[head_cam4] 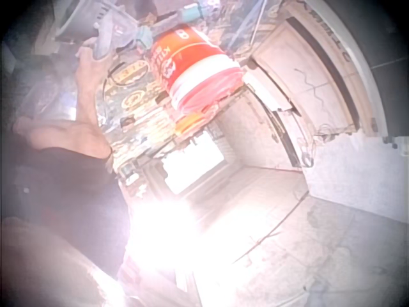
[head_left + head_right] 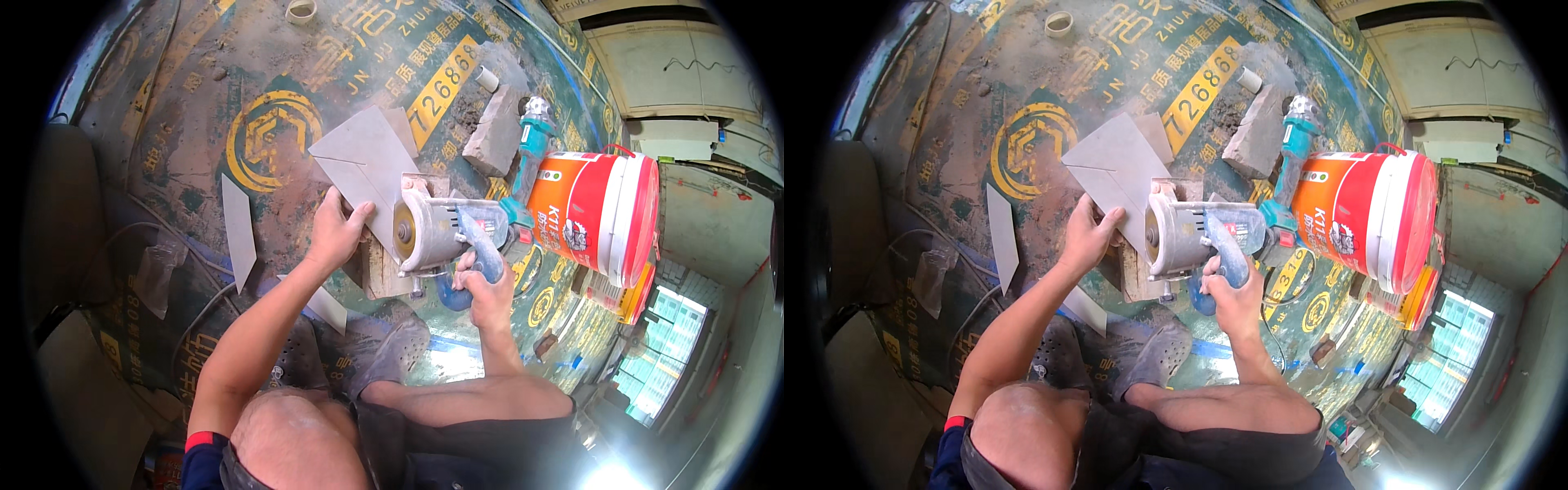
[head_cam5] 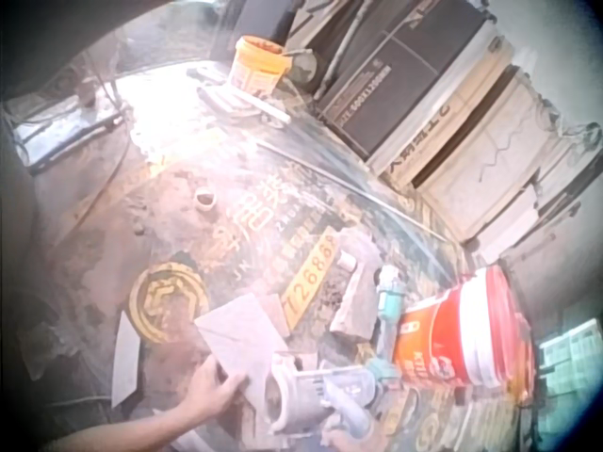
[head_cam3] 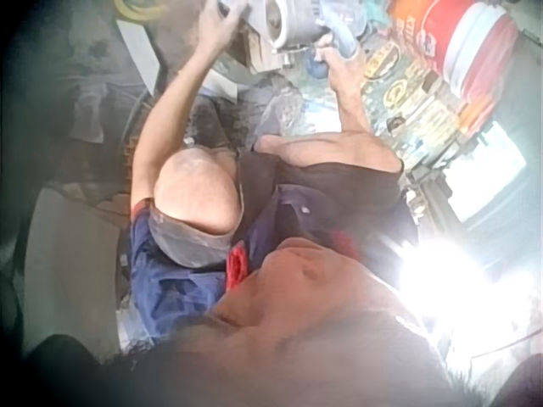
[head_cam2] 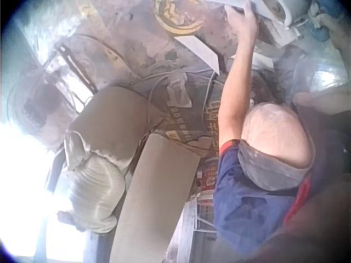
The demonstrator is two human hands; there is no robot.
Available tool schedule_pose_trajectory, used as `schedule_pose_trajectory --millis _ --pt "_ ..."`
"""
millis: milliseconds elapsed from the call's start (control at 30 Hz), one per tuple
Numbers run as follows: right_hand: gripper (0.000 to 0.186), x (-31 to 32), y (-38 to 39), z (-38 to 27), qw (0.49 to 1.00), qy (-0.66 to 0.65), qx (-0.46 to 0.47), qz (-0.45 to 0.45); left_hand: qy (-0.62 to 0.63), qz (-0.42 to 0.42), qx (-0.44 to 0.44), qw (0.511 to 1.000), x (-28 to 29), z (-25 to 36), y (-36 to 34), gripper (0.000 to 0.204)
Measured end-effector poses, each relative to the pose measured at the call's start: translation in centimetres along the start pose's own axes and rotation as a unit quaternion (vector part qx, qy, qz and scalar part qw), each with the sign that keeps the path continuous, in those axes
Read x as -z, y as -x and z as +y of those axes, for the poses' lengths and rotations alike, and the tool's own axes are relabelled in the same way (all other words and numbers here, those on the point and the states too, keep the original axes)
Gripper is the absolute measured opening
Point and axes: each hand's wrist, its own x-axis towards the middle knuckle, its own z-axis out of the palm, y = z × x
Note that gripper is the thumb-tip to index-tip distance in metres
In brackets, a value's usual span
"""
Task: The person cuts ceramic tiles using an electric tile cutter. They position each tile on a wooden block and guide the saw along marked lines to cut off small sections.
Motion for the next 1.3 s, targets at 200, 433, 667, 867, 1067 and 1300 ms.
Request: schedule_pose_trajectory --millis 200,433,667,867,1067,1300 --pt "0.017 0.0 0.2 0.0 1.0 0.003 -0.009 0.003 -0.023 0.01 -0.005 1.0 0.0 -0.2 0.0 0.028" --pt "0.017 0.2 0.4 0.3 1.0 0.002 -0.01 -0.001 -0.04 0.027 -0.046 0.998 0.0 -1.0 -0.2 0.029" --pt "0.017 0.0 0.8 0.4 1.0 0.003 -0.008 0.002 -0.026 0.014 -0.004 1.0 0.0 -0.1 0.1 0.03" --pt "0.017 0.1 1.0 0.6 1.0 0.003 -0.015 0.007 -0.002 0.024 0.013 1.0 -0.3 0.0 0.1 0.029" --pt "0.017 -0.1 1.3 0.8 1.0 0.0 -0.018 0.014 -0.029 0.037 0.018 0.999 -0.5 0.0 0.2 0.027" --pt "0.017 -0.2 1.6 0.9 1.0 0.012 -0.016 0.01 -0.057 0.04 -0.008 0.998 -0.2 -0.8 -0.2 0.027"
